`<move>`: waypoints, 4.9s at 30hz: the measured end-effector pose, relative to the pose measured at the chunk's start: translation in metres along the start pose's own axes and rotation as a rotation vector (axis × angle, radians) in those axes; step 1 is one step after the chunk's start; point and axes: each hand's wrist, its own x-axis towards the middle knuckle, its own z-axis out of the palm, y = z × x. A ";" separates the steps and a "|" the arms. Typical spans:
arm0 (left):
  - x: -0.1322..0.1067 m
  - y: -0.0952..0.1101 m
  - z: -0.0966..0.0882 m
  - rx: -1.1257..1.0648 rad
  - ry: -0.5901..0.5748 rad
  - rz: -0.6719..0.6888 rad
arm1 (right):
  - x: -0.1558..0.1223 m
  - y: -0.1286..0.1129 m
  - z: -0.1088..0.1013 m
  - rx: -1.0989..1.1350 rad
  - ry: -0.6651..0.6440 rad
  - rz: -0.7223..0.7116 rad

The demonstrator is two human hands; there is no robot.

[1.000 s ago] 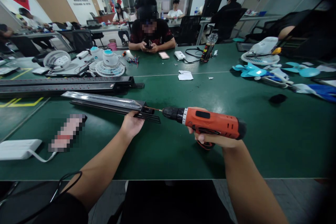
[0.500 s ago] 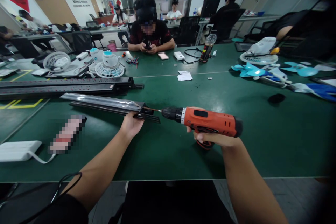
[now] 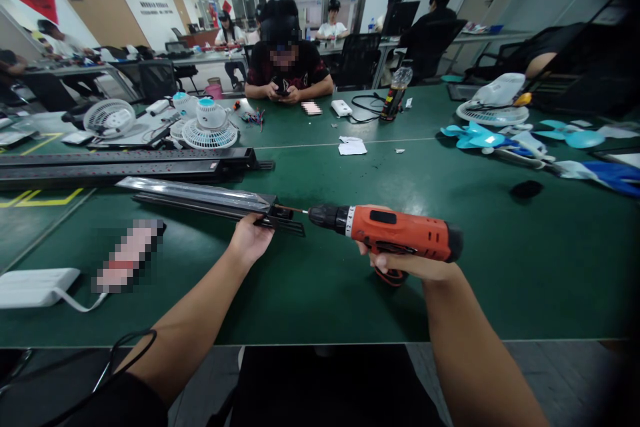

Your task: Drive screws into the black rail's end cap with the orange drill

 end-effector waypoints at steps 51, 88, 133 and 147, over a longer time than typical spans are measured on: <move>0.003 0.001 0.000 -0.020 -0.063 -0.012 | -0.003 0.008 -0.007 -0.033 -0.088 0.014; 0.004 -0.003 -0.009 0.029 -0.134 0.064 | -0.005 0.001 -0.004 -0.015 -0.021 0.026; 0.012 -0.006 -0.017 -0.023 -0.141 0.094 | -0.006 0.004 -0.007 -0.090 -0.062 -0.058; 0.005 -0.005 -0.010 0.058 -0.167 0.095 | -0.005 0.002 -0.003 -0.042 -0.040 -0.036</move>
